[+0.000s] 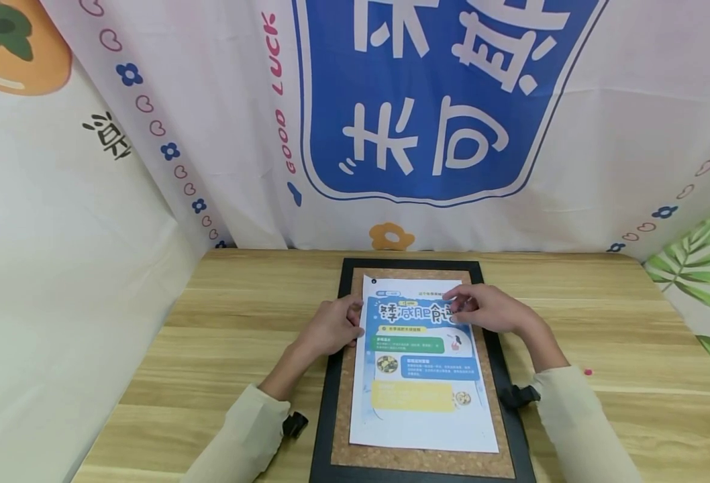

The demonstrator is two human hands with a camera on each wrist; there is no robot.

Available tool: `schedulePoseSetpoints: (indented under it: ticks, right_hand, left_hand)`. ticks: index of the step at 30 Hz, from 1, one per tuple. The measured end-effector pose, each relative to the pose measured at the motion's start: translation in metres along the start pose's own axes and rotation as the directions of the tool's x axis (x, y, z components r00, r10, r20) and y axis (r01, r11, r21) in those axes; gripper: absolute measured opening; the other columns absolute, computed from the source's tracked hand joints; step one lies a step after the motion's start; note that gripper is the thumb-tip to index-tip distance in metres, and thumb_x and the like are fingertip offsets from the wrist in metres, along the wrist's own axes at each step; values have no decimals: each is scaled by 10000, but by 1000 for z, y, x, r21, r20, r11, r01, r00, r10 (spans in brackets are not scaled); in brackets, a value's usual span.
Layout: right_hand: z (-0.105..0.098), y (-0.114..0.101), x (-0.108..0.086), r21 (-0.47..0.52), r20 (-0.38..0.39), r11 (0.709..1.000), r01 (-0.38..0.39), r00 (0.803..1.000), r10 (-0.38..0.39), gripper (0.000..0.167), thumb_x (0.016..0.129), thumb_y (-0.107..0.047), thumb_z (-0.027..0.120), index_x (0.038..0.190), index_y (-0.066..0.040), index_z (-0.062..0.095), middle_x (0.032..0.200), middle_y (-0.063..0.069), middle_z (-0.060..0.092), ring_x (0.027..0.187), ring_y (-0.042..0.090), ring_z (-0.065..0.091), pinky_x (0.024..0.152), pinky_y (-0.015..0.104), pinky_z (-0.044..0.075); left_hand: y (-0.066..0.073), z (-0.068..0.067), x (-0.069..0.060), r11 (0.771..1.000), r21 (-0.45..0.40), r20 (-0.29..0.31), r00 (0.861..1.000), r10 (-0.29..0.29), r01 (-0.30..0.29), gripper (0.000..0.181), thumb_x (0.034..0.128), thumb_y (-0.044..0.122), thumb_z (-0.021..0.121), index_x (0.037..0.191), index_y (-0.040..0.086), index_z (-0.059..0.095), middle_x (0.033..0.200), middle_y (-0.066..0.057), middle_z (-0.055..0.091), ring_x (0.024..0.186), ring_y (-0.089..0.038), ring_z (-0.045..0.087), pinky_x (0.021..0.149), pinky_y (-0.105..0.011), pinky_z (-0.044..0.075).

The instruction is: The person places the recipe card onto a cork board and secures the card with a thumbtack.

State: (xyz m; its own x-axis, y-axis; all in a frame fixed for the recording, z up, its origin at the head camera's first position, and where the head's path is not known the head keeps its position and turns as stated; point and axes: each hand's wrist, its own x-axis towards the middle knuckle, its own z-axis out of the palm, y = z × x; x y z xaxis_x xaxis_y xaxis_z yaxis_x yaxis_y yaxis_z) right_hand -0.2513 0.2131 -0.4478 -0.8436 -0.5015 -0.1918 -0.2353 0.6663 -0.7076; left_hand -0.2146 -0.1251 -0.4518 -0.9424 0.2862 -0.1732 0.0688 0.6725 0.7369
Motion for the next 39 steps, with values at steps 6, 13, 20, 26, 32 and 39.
schedulePoseSetpoints:
  ticks: [6, 13, 20, 26, 32, 39]
  right_hand:
    - [-4, 3, -11, -2, -22, 1000, -16, 1000, 16, 424, 1011, -137, 717, 1404, 6, 645, 1148, 102, 706, 982, 225, 605, 855, 351, 541]
    - [-5, 9, -21, -31, -93, 999, -24, 995, 21, 382, 1014, -124, 717, 1366, 17, 670, 1105, 100, 706, 961, 214, 614, 817, 295, 545]
    - [-6, 15, -31, -28, -156, 999, -32, 987, 27, 361, 1008, -178, 753, 1324, -8, 711, 1107, 95, 718, 986, 225, 620, 817, 298, 541]
    - [-11, 26, -40, -17, -189, 997, -69, 980, 65, 330, 1026, -185, 727, 1310, -18, 711, 1128, 108, 722, 1006, 240, 647, 803, 313, 555]
    - [-18, 39, -53, -20, -247, 993, -117, 963, 108, 320, 1029, -150, 707, 1304, 15, 705, 1152, 150, 741, 1031, 269, 673, 841, 342, 561]
    - [-26, 53, -68, -21, -281, 988, -154, 949, 142, 304, 1043, -138, 684, 1299, 24, 701, 1135, 142, 752, 1022, 260, 673, 823, 297, 549]
  left_hand:
    - [0, -1, -1, 1000, -8, 0, 1000, -3, 3, 579, 953, -40, 760, 1496, -26, 560, 918, -87, 671, 627, -151, 673, 592, -276, 564]
    - [1, -1, -1, 1000, 9, 2, 1000, -1, 1, 571, 955, -37, 758, 1490, -27, 561, 921, -85, 675, 631, -148, 674, 589, -261, 559]
    - [1, 0, 0, 1000, 14, 2, 1000, -5, 5, 572, 961, -34, 754, 1498, -22, 558, 923, -80, 670, 634, -144, 674, 583, -245, 552]
    - [1, 0, -1, 1000, 15, 3, 1000, -6, 6, 575, 960, -29, 759, 1499, -13, 559, 926, -78, 665, 637, -142, 671, 591, -261, 566]
    - [0, 0, -1, 1000, 7, 2, 1000, -10, 10, 568, 965, -26, 753, 1499, -12, 559, 938, -85, 662, 645, -150, 672, 606, -285, 582]
    - [0, 0, -1, 1000, -1, 0, 1000, -3, 3, 571, 964, -35, 750, 1502, -10, 560, 942, -87, 661, 651, -151, 672, 600, -263, 583]
